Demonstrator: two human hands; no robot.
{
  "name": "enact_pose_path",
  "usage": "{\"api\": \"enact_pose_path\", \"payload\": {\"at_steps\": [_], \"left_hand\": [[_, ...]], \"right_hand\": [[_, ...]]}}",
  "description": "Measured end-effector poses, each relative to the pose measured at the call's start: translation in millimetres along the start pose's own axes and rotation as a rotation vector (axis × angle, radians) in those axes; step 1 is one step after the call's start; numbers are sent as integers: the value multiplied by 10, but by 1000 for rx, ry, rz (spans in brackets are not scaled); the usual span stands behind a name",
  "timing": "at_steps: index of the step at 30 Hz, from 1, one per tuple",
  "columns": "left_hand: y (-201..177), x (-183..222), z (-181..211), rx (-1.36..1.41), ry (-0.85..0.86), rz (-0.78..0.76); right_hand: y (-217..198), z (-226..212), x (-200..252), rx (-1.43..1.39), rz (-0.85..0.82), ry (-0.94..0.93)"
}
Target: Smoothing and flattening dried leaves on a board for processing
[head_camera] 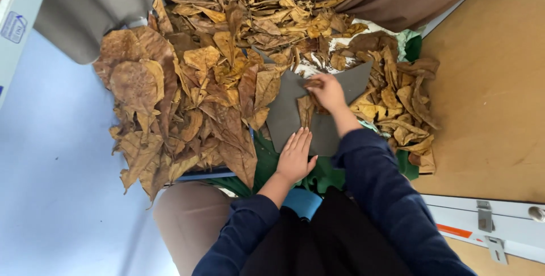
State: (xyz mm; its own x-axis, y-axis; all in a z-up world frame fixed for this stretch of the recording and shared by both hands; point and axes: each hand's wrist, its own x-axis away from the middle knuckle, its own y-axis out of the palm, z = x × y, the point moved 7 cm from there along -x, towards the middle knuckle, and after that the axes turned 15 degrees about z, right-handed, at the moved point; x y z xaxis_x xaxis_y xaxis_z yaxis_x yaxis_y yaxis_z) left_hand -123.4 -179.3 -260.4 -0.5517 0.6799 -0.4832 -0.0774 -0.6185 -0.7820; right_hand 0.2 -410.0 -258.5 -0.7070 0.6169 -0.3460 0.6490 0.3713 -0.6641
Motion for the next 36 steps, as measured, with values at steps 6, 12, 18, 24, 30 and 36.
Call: {"api": "enact_pose_path", "payload": {"at_steps": [6, 12, 18, 24, 30, 36], "left_hand": [[2, -22, -37, 0, 35, 74], [-54, -10, -6, 21, 10, 33], [-41, -40, 2, 11, 16, 29], [-46, -62, -7, 24, 17, 69], [70, -13, -52, 6, 35, 115], [-32, -72, 13, 43, 22, 84]], "right_hand": [[-558, -469, 842, -86, 116, -382], [-228, -539, 1067, 226, 88, -628], [182, -62, 55, 413, 156, -409], [-320, -214, 63, -77, 13, -260], [-351, -487, 1164, 90, -122, -741], [-59, -374, 406, 449, 159, -742]]}}
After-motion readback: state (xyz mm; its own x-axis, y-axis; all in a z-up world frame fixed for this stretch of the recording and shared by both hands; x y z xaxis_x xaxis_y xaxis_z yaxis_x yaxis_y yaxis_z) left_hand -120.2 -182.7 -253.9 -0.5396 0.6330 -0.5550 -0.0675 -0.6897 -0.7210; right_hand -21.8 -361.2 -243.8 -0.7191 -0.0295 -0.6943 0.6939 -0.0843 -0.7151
